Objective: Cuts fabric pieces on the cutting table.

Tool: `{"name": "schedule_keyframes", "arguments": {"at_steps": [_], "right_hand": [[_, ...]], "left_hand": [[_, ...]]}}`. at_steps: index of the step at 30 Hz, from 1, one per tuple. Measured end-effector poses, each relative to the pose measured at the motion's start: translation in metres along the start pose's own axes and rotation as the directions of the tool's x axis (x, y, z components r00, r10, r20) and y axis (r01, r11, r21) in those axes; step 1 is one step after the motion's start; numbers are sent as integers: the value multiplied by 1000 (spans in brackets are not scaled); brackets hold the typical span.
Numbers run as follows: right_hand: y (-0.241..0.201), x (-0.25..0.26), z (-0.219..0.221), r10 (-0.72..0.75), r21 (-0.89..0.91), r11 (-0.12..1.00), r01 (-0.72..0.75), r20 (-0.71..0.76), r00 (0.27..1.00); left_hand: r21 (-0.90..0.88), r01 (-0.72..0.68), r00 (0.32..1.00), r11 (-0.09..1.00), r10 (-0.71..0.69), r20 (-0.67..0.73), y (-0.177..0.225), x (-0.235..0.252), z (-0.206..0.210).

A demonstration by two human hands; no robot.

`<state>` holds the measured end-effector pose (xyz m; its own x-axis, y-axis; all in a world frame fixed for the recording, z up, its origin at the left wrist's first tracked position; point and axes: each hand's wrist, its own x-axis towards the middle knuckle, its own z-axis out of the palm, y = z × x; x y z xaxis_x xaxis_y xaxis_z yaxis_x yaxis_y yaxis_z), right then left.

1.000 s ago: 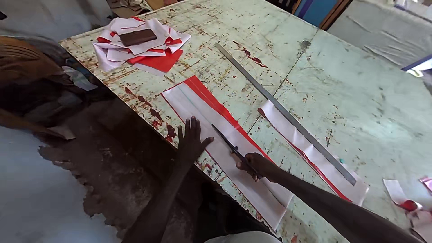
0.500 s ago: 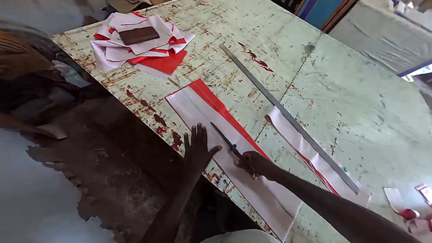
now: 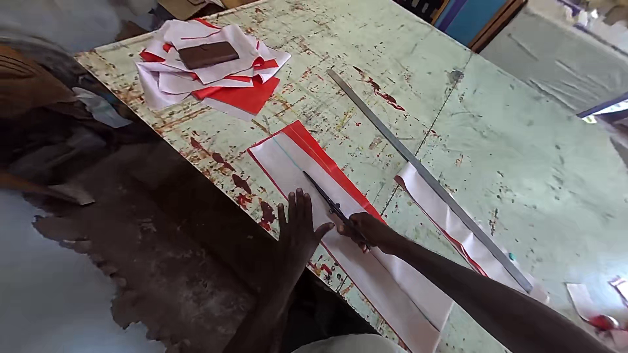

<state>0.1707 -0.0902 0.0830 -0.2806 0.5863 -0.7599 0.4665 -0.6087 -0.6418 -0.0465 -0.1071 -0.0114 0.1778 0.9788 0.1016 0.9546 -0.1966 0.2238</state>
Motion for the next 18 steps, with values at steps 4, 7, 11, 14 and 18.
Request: {"name": "schedule_keyframes", "arguments": {"at_steps": [4, 7, 11, 14, 18], "right_hand": [[-25, 19, 2, -20, 25, 999, 19, 27, 999], [-29, 28, 4, -43, 0, 999, 43, -7, 999], [-25, 33, 7, -56, -18, 998, 55, -35, 998], [-26, 33, 1, -46, 13, 999, 46, 21, 999], [-28, 33, 1, -21, 45, 999, 19, 36, 999]], "left_hand": [[15, -14, 1000, 1000, 14, -1, -1, -4, 1], [16, -15, 1000, 1000, 15, 5, 0, -4, 1], [-82, -8, 999, 997, 5, -41, -3, -1, -3], [-261, 37, 998, 965, -51, -48, -28, 35, -28], [-218, 67, 992, 974, -89, -94, -94, 105, -29]]}}
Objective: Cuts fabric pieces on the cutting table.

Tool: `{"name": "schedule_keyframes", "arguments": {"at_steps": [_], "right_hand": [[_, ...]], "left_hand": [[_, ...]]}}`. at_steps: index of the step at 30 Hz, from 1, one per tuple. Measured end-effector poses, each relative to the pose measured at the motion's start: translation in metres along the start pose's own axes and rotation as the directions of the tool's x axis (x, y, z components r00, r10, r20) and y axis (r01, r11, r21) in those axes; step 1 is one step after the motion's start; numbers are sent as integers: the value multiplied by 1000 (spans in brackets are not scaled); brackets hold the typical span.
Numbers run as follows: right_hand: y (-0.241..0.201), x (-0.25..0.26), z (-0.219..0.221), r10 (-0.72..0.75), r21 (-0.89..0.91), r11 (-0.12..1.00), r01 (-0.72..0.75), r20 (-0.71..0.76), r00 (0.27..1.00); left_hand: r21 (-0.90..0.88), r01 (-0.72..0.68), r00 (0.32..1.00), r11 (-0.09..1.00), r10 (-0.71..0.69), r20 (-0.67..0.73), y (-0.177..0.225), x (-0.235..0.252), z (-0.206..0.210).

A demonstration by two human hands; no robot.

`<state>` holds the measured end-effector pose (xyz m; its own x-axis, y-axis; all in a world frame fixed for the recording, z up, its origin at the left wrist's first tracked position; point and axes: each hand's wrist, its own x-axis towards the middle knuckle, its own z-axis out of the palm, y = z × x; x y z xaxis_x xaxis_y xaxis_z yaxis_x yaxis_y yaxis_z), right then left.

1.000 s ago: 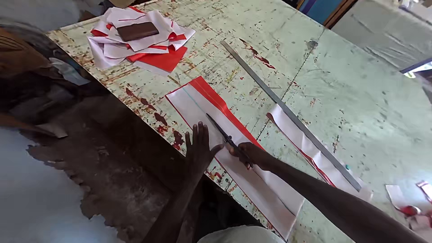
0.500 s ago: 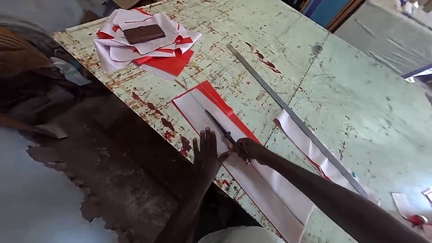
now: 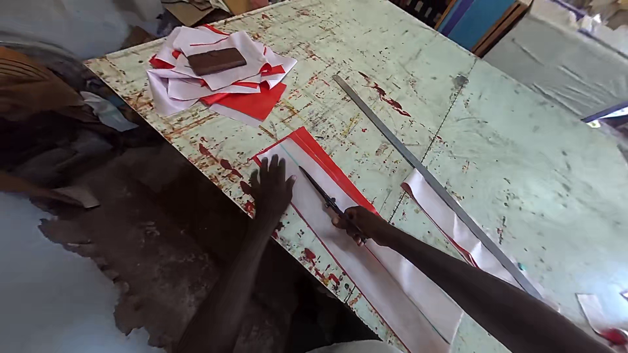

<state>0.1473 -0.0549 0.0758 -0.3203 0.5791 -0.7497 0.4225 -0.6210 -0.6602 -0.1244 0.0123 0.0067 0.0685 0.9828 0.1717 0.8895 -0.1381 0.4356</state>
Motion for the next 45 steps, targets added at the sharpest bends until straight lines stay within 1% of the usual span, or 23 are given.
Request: {"name": "schedule_keyframes", "arguments": {"at_steps": [2, 5, 9, 13, 17, 19, 21, 22, 24, 29, 32, 34, 36, 38, 40, 41, 42, 43, 45], "right_hand": [[-8, 4, 1, 1, 3, 1000, -1, -2, 1000], [-27, 16, 6, -15, -5, 1000, 15, -13, 1000], [-32, 30, 11, -24, -41, 999, 22, -63, 998], [-33, 30, 9, -6, -32, 999, 5, -44, 999], [-59, 41, 8, -13, -47, 999, 12, -25, 1000], [-70, 54, 8, -14, -10, 1000, 14, -2, 1000], [-73, 55, 12, -36, -8, 999, 36, -29, 999], [-72, 52, 16, -54, -25, 998, 53, -59, 997], [-73, 50, 18, -64, -63, 996, 59, -74, 995], [-89, 70, 12, -23, -35, 999, 23, -3, 1000], [-93, 89, 12, -98, -54, 994, 97, -21, 995], [-84, 90, 13, -184, -81, 980, 181, -27, 983], [-73, 66, 6, -299, -115, 950, 292, -50, 953], [-50, 14, -7, -383, -100, 921, 378, -42, 923], [-6, -60, -26, -375, -52, 927, 372, -75, 924], [23, -103, -37, -351, -42, 936, 348, -105, 931], [56, -144, -48, -311, -30, 950, 310, -137, 940], [93, -184, -58, -263, -19, 964, 264, -164, 951], [173, -253, -78, -159, 1, 987, 161, -164, 974]], "left_hand": [[58, 18, 999, 998, -20, 34, -21, 14, 6], [108, 11, 999, 994, -17, 49, -29, 15, 13], [118, 17, 1000, 993, -20, 22, -29, 15, 16], [119, 27, 999, 993, -31, 29, -27, 14, 14], [123, 31, 999, 992, -35, 38, -27, 13, 13], [133, 21, 999, 991, -27, 37, -27, 11, 14], [137, 2, 1000, 991, -4, 13, -27, 10, 14], [138, 2, 1000, 990, -3, 5, -27, 9, 14], [142, 14, 1000, 990, -15, 7, -26, 9, 15], [164, 8, 1000, 986, -10, 13, -27, 7, 15], [128, 1, 1000, 992, -1, -1, -28, 7, 15], [119, -3, 1000, 993, 5, -19, -29, 6, 16], [84, 3, 1000, 996, -3, -1, -27, 9, 11], [36, 11, 1000, 999, -11, -4, -28, 8, 7], [-16, -22, 998, 1000, 21, -57, -23, 1, 4], [-35, -50, 995, 998, 47, -86, -14, -4, 3], [-59, -101, 989, 993, 93, -117, 3, -12, 4], [-84, -147, 984, 986, 137, -117, 31, -25, 5], [-94, -201, 980, 975, 199, -33, 107, -67, 13]]}}
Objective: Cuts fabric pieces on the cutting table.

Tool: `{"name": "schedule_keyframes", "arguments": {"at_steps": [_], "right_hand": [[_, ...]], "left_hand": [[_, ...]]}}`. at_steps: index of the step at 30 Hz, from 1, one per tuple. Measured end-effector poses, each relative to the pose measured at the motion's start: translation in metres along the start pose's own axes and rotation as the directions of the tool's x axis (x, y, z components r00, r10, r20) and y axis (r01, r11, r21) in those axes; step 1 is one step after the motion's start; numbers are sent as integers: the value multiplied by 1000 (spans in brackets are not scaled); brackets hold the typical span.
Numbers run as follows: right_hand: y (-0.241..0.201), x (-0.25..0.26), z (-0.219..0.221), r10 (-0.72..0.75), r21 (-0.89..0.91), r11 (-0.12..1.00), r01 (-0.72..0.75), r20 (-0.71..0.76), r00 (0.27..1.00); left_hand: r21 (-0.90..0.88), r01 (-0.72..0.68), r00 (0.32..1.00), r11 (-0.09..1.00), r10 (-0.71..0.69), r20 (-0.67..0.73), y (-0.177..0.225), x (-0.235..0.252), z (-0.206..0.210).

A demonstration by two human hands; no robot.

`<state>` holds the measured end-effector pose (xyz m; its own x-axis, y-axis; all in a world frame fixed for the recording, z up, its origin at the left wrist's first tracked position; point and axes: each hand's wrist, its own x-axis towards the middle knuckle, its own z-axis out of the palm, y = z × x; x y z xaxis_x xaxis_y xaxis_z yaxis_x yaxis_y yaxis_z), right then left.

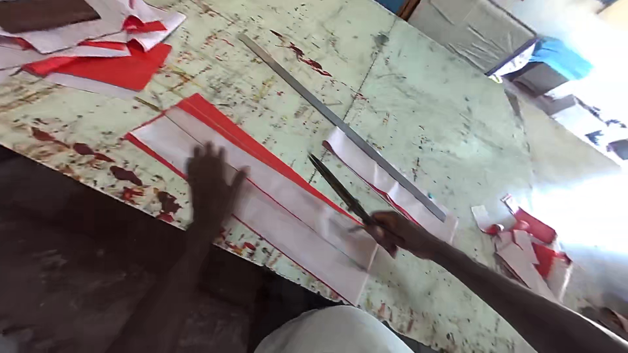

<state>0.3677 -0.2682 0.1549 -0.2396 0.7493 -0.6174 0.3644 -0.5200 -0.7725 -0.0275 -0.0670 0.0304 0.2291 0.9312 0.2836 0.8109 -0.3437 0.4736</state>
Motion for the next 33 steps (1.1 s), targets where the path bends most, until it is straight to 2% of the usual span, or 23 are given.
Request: {"name": "schedule_keyframes", "arguments": {"at_steps": [2, 4, 7, 11, 15, 19, 24, 29, 33], "right_hand": [[62, -69, -27, 163, 18, 986, -164, 43, 986], [114, -127, -44, 290, 66, 952, -298, 114, 950], [166, -177, -55, 377, 101, 913, -394, 155, 913], [188, -172, -60, 330, 82, 933, -350, 186, 925], [177, -134, -63, 287, -38, 958, -285, 200, 937], [172, -110, -61, 226, -63, 974, -218, 210, 951], [168, -102, -56, 273, -96, 960, -262, 134, 953], [177, -104, -49, 255, -66, 967, -248, 124, 959], [148, -91, -47, 280, -147, 954, -260, 133, 951]], "left_hand": [[-11, -59, 993, 998, 60, 97, 83, -40, 34], [-18, -79, 979, 997, 81, 186, 147, -82, 64], [41, -100, 970, 994, 89, 227, 196, -128, 90], [168, -118, 959, 979, 69, 275, 204, -161, 109], [208, -128, 957, 970, 66, 283, 203, -162, 110], [203, -121, 959, 972, 62, 276, 203, -160, 110], [208, -109, 954, 972, 44, 295, 204, -159, 107], [203, -110, 957, 973, 49, 286, 205, -158, 108], [213, -106, 959, 971, 44, 279, 205, -159, 108]]}}
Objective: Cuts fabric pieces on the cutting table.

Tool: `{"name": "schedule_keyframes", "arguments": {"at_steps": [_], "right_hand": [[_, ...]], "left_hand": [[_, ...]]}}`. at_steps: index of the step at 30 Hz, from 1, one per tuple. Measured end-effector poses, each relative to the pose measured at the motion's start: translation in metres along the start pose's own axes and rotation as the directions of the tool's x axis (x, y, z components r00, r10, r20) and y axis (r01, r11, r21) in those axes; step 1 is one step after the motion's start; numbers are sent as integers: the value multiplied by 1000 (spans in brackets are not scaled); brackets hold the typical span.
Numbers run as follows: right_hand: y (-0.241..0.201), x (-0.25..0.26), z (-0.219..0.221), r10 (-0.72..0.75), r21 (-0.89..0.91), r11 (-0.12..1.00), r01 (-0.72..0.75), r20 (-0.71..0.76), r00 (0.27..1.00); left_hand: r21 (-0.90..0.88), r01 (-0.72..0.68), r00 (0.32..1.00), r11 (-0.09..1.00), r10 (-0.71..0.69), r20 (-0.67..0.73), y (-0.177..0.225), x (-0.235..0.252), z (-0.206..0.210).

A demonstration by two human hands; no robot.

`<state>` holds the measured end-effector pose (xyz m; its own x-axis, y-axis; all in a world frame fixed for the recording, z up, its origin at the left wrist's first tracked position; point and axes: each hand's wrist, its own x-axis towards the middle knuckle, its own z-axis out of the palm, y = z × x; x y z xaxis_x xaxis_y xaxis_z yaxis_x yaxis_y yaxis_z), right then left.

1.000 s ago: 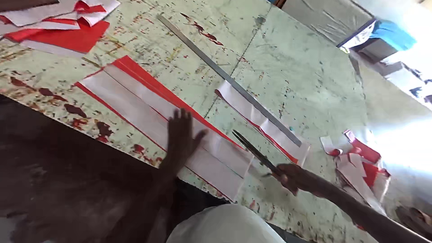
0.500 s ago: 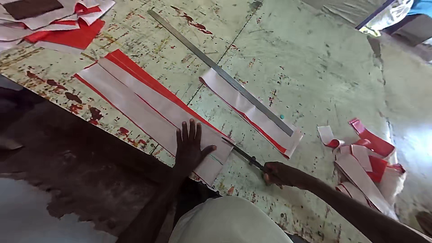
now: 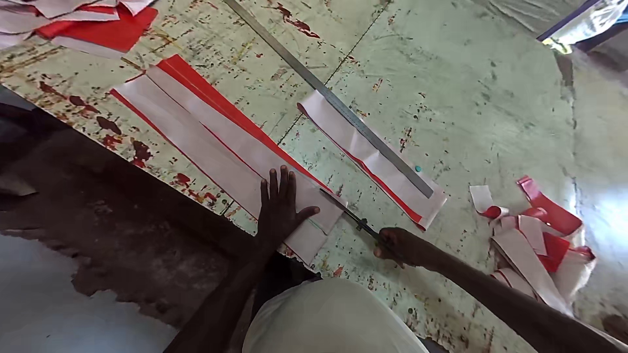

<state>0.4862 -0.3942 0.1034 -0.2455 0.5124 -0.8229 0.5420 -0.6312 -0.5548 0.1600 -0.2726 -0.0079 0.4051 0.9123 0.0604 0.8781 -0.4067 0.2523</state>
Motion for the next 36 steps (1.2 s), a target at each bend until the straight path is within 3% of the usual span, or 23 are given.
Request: {"name": "schedule_keyframes", "arguments": {"at_steps": [5, 9, 19, 25, 30, 36], "right_hand": [[-27, 18, -1, -11, -5, 1000, 11, -14, 1000], [-22, 23, 7, -12, -64, 998, 6, -83, 996], [-67, 45, 7, -37, -2, 999, 37, -21, 999], [-60, 56, 14, -39, -34, 999, 36, -83, 996], [-79, 57, 10, -33, -20, 999, 32, -46, 998], [-93, 79, 17, -40, -30, 999, 37, -105, 994]], "left_hand": [[1, 13, 1000, 1000, -13, -13, -1, 1, 3], [-12, 21, 1000, 1000, -22, -22, -1, 0, 6], [-26, 36, 999, 999, -36, -35, -1, 0, 5], [-21, 39, 999, 999, -40, -24, 0, 0, 4], [-8, 30, 999, 1000, -30, -42, 0, -1, 5], [-26, 33, 999, 999, -34, -38, 0, 0, 4]]}}
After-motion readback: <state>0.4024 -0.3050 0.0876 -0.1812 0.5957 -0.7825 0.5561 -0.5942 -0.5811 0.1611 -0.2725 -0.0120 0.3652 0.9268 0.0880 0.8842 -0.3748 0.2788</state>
